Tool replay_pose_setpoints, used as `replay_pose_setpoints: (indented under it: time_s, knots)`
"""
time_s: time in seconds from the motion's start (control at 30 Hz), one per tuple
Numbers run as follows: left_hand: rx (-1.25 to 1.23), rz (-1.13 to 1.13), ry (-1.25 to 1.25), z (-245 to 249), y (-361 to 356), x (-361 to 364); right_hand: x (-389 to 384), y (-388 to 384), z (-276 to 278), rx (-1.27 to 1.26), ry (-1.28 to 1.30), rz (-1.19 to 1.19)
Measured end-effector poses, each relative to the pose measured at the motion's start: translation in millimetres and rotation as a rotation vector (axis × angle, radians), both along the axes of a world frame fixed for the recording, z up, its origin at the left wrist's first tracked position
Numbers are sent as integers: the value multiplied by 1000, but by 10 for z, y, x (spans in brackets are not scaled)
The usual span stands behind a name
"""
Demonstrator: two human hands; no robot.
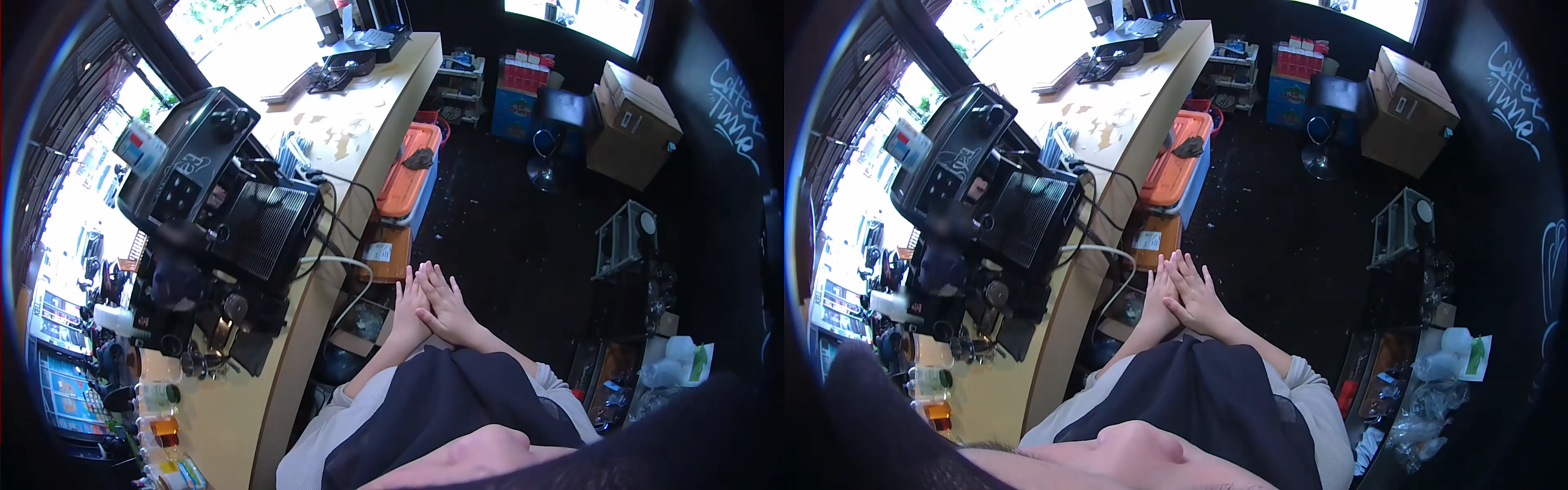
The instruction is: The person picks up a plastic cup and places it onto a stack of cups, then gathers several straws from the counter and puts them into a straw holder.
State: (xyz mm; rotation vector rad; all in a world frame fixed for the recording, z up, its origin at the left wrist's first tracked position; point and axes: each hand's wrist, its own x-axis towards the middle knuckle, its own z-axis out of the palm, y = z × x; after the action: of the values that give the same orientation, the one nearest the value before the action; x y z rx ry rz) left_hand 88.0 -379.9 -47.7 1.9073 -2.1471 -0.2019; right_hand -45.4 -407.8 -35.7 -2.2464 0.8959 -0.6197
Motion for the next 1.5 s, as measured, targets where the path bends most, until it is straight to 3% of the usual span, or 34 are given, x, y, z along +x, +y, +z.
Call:
replay_pose_setpoints:
  time_s: [0.37, 0.63, 0.93, 1.17, 1.5]
  knots:
    - [0, 8, 5, 281, -1626, 419, 389, -1674, 244, -49, 47, 39]
    - [25, 117, -40, 95, -2066, 734, 759, -2259, 68, 18, 16, 143]
    - [8, 386, 18, 111, -2657, 1145, 1381, -3148, 62, 4, -71, 348]
    - [-13, 537, 39, 86, -3532, 1446, 1778, -4150, 78, 17, -65, 467]
    - [51, 860, 25, -21, -4450, 1932, 2347, -5349, -49, -18, -165, 390]
